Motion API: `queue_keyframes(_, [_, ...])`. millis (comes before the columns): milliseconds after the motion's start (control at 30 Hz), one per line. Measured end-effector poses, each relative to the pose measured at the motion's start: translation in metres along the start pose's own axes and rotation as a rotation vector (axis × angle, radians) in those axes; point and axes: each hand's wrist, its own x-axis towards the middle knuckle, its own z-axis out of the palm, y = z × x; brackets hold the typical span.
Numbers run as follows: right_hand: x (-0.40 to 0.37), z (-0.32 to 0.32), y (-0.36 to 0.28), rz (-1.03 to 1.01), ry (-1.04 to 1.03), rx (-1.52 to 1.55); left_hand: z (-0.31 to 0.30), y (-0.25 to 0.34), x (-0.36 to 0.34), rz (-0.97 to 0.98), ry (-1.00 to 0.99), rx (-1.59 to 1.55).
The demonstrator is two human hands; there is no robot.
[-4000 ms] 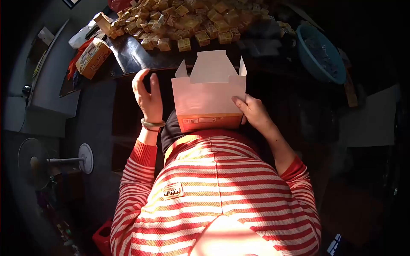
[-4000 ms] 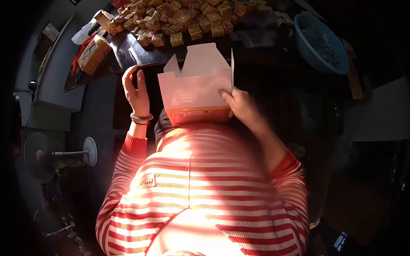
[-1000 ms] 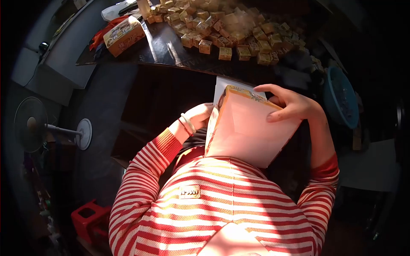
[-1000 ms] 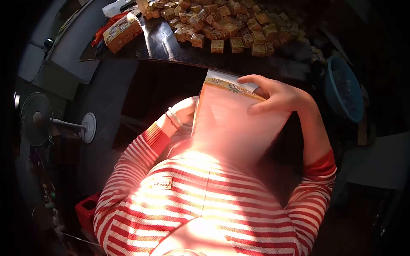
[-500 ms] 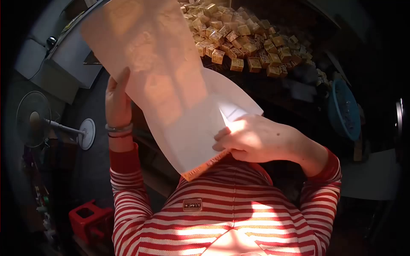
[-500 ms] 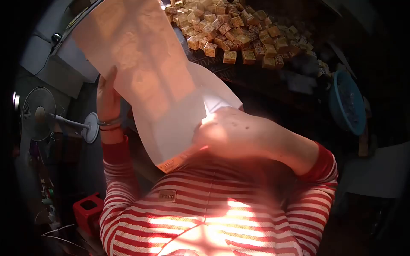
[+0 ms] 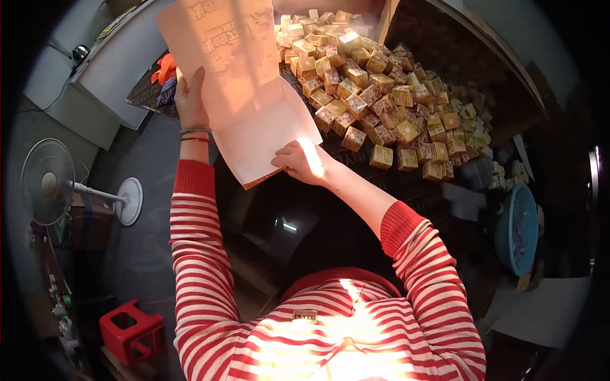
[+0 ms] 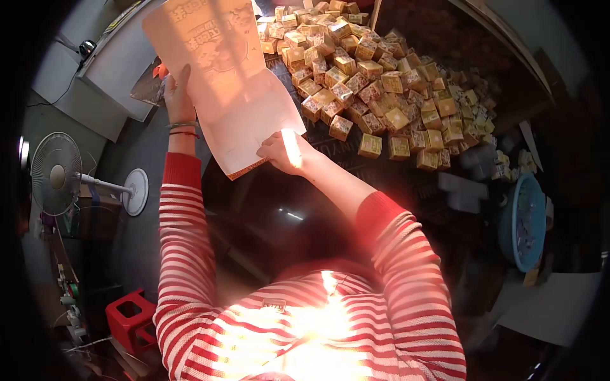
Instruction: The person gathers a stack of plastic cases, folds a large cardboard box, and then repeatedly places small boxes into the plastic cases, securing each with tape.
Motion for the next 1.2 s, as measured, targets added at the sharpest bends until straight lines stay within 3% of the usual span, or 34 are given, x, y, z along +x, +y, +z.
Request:
queue_keyframes(100, [0.015, 0.001, 0.041, 0.103, -0.182, -0.085, 0.003, -0.035, 0.029, -0.009, 0.027, 0.035])
queue_keyframes(200, [0.025, 0.000, 0.059, 0.151, -0.123, -0.112, 0.006, -0.050, 0.048, 0.001, 0.054, 0.056])
queue_keyframes(333, [0.033, -0.009, 0.047, 0.252, -0.229, -0.177, 0.015, -0.050, 0.047, 0.049, 0.106, 0.228])
queue_keyframes(500, [0.022, 0.001, 0.037, 0.193, -0.067, -0.201, 0.029, -0.050, 0.027, 0.092, 0.191, 0.385])
queue_keyframes(600, [0.018, -0.003, 0.020, 0.143, 0.148, -0.119, 0.043, -0.045, 0.005, 0.194, 0.313, 0.307])
queue_keyframes(667, [0.011, -0.010, -0.003, 0.144, 0.311, 0.035, 0.056, -0.035, -0.010, 0.174, 0.443, 0.309])
queue_keyframes(733, [-0.010, -0.009, -0.033, 0.229, 0.320, 0.286, 0.051, -0.036, -0.020, 0.111, 0.560, 0.288])
queue_keyframes(767, [-0.024, -0.006, -0.046, 0.301, 0.121, 0.512, 0.053, -0.038, -0.025, 0.172, 0.550, 0.273])
queue_keyframes(833, [-0.048, 0.008, -0.066, 0.417, -0.332, 1.256, 0.070, -0.037, -0.038, 0.171, 0.481, 0.144])
queue_keyframes(867, [-0.057, 0.011, -0.074, 0.388, -0.472, 1.318, 0.081, -0.033, -0.046, 0.113, 0.482, 0.221])
queue_keyframes(967, [-0.083, 0.009, -0.102, 0.445, -0.417, 1.474, 0.120, -0.038, -0.065, -0.046, 0.474, 0.092])
queue_keyframes(1067, [-0.107, 0.004, -0.103, 0.419, -0.259, 1.241, 0.151, -0.057, -0.074, -0.242, 0.401, -0.063])
queue_keyframes(1100, [-0.117, -0.003, -0.108, 0.406, -0.191, 1.179, 0.137, -0.095, -0.054, -0.323, 0.360, -0.158])
queue_keyframes(1200, [-0.149, -0.015, -0.129, 0.311, -0.024, 0.975, 0.209, -0.101, -0.076, -0.548, 0.322, -0.350])
